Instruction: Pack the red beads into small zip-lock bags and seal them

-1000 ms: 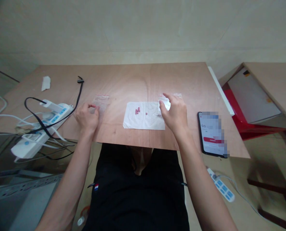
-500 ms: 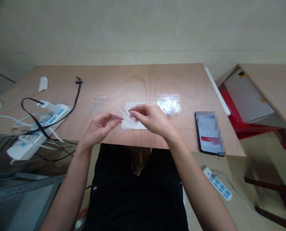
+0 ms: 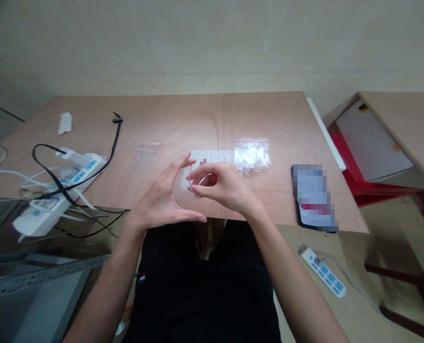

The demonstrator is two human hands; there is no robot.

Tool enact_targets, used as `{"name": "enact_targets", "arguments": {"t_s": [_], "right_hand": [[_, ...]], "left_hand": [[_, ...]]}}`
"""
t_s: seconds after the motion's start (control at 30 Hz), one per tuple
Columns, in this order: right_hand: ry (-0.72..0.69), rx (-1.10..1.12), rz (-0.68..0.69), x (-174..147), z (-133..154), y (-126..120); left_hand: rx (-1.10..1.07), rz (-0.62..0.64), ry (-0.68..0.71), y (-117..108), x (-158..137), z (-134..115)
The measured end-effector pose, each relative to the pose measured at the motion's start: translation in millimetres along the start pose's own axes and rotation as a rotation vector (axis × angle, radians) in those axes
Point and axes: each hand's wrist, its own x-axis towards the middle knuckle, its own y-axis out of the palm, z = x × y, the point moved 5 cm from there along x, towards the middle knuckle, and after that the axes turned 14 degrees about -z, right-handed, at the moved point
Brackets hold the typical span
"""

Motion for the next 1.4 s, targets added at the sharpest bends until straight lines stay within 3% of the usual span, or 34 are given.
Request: {"name": "enact_targets", "arguments": {"t_s": [0.2,0.33,0.4,0.53,0.67,0.77,0.87,0.93,1.1,1.17,1.27,1.33,1.4], "right_hand": [[-0.146,-0.160,-0.013,-2,1,-1],[-0.223,-0.337,-0.375,16,-19,-35],[-0.234,-0.523,-0.475,26,-36,-44],[-0.197,-0.772,-0.418,40,-64,-34],[-0.157,-0.912,-0.411,42,-68,-23],[-0.182,-0.803,-0.443,36,-54,-23],[-0.244,-0.457,-0.443,22,-28,-20],[-0.283,-0.259,-0.372,9,-9,-14],[-0.394,-0.247,-0.197,-9,17,4],[-0.368,-0.214,-0.166,-5,12,5],[-0.231,-0.105,-0.324,15,-10,-9],[-0.178,-0.212,-0.452,28,-28,-19],[-0.193,-0.427,-0.445,40,-44,-19]], "left_hand": [[0.027,-0.101,-0.112,15,-2,6],[0.072,-0.219,-0.220,6,-5,20],[0.082,-0.226,-0.237,4,-6,24],[0.098,-0.220,-0.236,4,-5,26],[0.073,-0.194,-0.195,8,-5,22],[0.051,-0.194,-0.184,10,-7,21],[0.044,-0.226,-0.208,11,-7,22],[0.015,-0.242,-0.227,13,-6,22],[-0.057,-0.217,-0.228,19,-2,18],[-0.043,-0.217,-0.228,20,-2,18],[-0.002,-0.266,-0.242,18,-5,22],[0.014,-0.295,-0.255,16,-7,26],[0.020,-0.301,-0.257,14,-8,28]]}}
